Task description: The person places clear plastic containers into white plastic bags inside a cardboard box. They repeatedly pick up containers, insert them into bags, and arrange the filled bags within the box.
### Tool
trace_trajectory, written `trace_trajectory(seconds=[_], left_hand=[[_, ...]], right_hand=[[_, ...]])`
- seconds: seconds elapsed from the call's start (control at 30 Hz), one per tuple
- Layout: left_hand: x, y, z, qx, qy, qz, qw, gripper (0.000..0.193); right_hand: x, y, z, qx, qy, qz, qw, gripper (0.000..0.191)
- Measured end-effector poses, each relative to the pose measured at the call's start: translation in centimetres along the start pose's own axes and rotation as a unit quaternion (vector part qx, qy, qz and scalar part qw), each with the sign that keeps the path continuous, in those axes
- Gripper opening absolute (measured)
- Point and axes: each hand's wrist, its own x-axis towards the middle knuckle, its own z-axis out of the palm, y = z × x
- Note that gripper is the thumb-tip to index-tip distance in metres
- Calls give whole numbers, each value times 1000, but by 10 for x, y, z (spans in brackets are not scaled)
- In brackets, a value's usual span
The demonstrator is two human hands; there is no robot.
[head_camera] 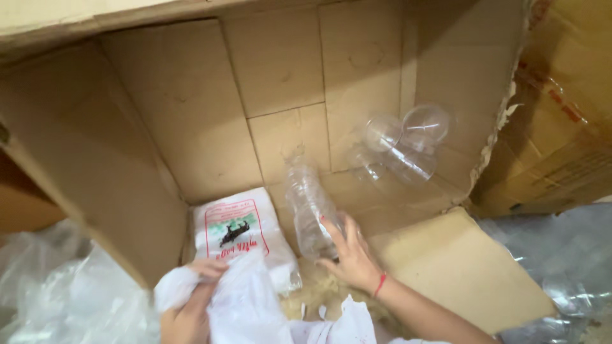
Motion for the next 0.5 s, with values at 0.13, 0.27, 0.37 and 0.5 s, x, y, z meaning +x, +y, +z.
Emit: trace_trajectory(seconds=[0.13,0.27,0.37,0.5], left_hand=[[-9,23,68,84,-33,-43,995,15],[-10,31,133,68,-102,-92,988,29],[-10,37,161,-26,-153,-59,986,33],[-4,43,169,-2,-105,-140,985,38]], right_hand=[[-3,-13,-36,93,50,-35,994,90],[-13,-20,-71,460,-51,-4,886,73],[-14,-24,-69,556,-38,97,825,41],[-15,-20,-63,668,83,180,717,13]])
